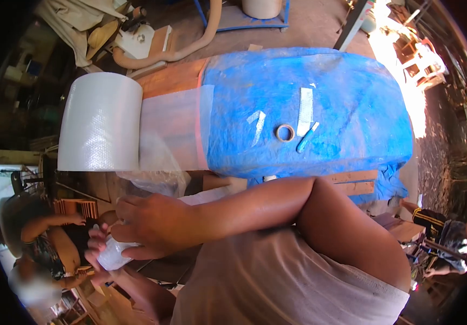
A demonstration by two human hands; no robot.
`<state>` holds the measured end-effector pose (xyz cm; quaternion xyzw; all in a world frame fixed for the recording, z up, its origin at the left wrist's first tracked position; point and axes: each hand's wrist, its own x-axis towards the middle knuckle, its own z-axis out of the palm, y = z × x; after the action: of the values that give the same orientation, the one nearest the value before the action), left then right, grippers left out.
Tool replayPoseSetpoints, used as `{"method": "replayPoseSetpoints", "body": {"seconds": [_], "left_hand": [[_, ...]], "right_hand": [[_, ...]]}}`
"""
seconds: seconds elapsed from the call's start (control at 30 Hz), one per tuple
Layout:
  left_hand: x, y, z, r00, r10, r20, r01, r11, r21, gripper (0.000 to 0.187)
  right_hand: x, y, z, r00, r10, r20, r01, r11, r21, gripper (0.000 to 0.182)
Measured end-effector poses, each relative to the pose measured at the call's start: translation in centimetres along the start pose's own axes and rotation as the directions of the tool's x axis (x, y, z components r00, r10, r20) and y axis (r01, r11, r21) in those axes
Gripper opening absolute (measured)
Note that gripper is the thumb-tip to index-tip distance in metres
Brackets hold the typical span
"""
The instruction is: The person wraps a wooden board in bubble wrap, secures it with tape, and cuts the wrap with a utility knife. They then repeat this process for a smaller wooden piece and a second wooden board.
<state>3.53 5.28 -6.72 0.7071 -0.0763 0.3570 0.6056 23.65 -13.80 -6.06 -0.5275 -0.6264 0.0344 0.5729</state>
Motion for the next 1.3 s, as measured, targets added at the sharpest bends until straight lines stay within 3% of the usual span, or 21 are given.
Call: {"method": "replayPoseSetpoints", "body": {"seconds": [0.17, 0.23, 0.3, 0.33, 0.37, 0.4, 0.43, 0.47, 0.5, 0.53, 0.6, 0.73, 0.8, 0.83, 0.87, 0.9, 0.93, 0.97, 1.03, 1.13, 1.3], "left_hand": [[-1.6, -0.7, 5.1, 0.973, 0.152, -0.175, -0.130, 0.983, 0.133, 0.082], [-1.3, -0.5, 5.9, 0.979, 0.119, -0.166, -0.096, 0.986, 0.138, 0.081], [-0.5, -0.3, 7.0, 0.985, 0.093, -0.147, -0.073, 0.988, 0.134, 0.077], [-0.3, -0.4, 7.0, 0.984, 0.092, -0.151, -0.072, 0.988, 0.136, 0.077], [-0.5, -0.3, 7.1, 0.983, 0.078, -0.168, -0.060, 0.992, 0.108, 0.075], [-0.6, -0.4, 7.2, 0.981, 0.063, -0.184, -0.049, 0.996, 0.081, 0.074], [-0.5, -0.4, 7.5, 0.978, 0.053, -0.202, -0.051, 0.999, 0.016, 0.071], [-0.5, -0.3, 7.7, 0.979, 0.038, -0.202, -0.036, 0.999, 0.017, 0.071], [-0.3, -0.2, 7.9, 0.978, 0.018, -0.208, -0.021, 1.000, -0.014, 0.072], [0.0, -0.3, 8.1, 0.977, 0.005, -0.213, -0.015, 0.999, -0.045, 0.073], [0.8, -0.7, 8.7, 0.980, 0.008, -0.199, -0.018, 0.999, -0.047, 0.070], [2.1, -1.5, 9.8, 0.971, -0.019, -0.237, -0.014, 0.991, -0.135, 0.058], [2.7, -1.7, 9.2, 0.991, -0.039, -0.126, 0.025, 0.993, -0.114, 0.073], [2.8, -1.9, 9.6, 0.987, -0.033, -0.155, 0.019, 0.996, -0.091, 0.074], [2.9, -1.9, 9.7, 0.989, -0.026, -0.149, 0.013, 0.996, -0.089, 0.074], [3.2, -2.2, 9.8, 0.984, -0.036, -0.175, 0.027, 0.998, -0.056, 0.070], [3.4, -2.6, 10.0, 0.978, -0.034, -0.207, 0.031, 0.999, -0.020, 0.066], [3.7, -3.0, 10.3, 0.978, -0.026, -0.207, 0.027, 1.000, 0.004, 0.071], [4.7, -3.7, 11.0, 0.985, -0.007, -0.173, 0.010, 1.000, 0.014, 0.072], [6.1, -4.9, 12.5, 0.990, 0.012, -0.144, -0.010, 1.000, 0.012, 0.075], [7.1, -6.7, 13.5, 0.978, 0.044, -0.204, -0.041, 0.999, 0.017, 0.079]], "right_hand": [[-1.0, 1.6, -1.9, 0.996, -0.002, 0.088, -0.012, 0.987, 0.160, 0.041], [-1.9, 3.7, -2.5, 0.994, -0.106, 0.027, 0.082, 0.881, 0.467, 0.051], [-5.1, 8.4, -2.9, 0.979, -0.070, -0.194, 0.159, 0.854, 0.495, 0.062], [-9.0, 12.1, -2.4, 0.972, 0.200, -0.120, -0.123, 0.877, 0.464, 0.060], [-12.1, 15.5, -2.7, 0.905, 0.394, -0.157, -0.316, 0.873, 0.371, 0.058], [-16.0, 19.4, -3.2, 0.771, 0.583, -0.255, -0.537, 0.812, 0.231, 0.052], [-22.4, 25.2, -2.1, 0.649, 0.638, -0.415, -0.713, 0.700, -0.038, 0.050], [-28.7, 29.4, -2.3, 0.538, 0.629, -0.562, -0.807, 0.577, -0.126, 0.051], [-33.6, 31.6, -4.1, 0.496, 0.673, -0.549, -0.866, 0.432, -0.252, 0.054], [-38.8, 34.3, -4.8, 0.524, 0.644, -0.558, -0.850, 0.350, -0.394, 0.056], [-42.1, 34.8, -6.9, 0.374, 0.766, -0.523, -0.808, -0.007, -0.589, 0.058], [-45.2, 37.2, -8.6, 0.215, 0.893, -0.396, -0.729, -0.123, -0.673, 0.049], [-44.7, 39.3, -8.9, -0.042, 0.983, -0.177, -0.819, -0.135, -0.557, 0.034], [-44.5, 39.1, -8.8, -0.045, 0.982, -0.181, -0.824, -0.139, -0.550, 0.034], [-44.0, 38.8, -8.7, 0.194, 0.966, -0.172, -0.923, 0.120, -0.365, 0.028], [-42.8, 39.1, -8.9, 0.429, 0.878, -0.214, -0.901, 0.398, -0.174, 0.023], [-39.9, 37.2, -9.6, 0.639, 0.706, -0.304, -0.761, 0.637, -0.122, 0.016], [-35.9, 34.1, -10.5, 0.753, 0.563, -0.342, -0.636, 0.755, -0.158, 0.019], [-28.9, 27.7, -13.2, 0.852, 0.386, -0.353, -0.455, 0.879, -0.138, 0.024], [-22.9, 20.9, -15.9, 0.936, 0.184, -0.299, -0.247, 0.950, -0.191, 0.027], [-15.7, 12.6, -17.7, 0.962, -0.107, -0.250, 0.035, 0.961, -0.276, 0.024]]}}
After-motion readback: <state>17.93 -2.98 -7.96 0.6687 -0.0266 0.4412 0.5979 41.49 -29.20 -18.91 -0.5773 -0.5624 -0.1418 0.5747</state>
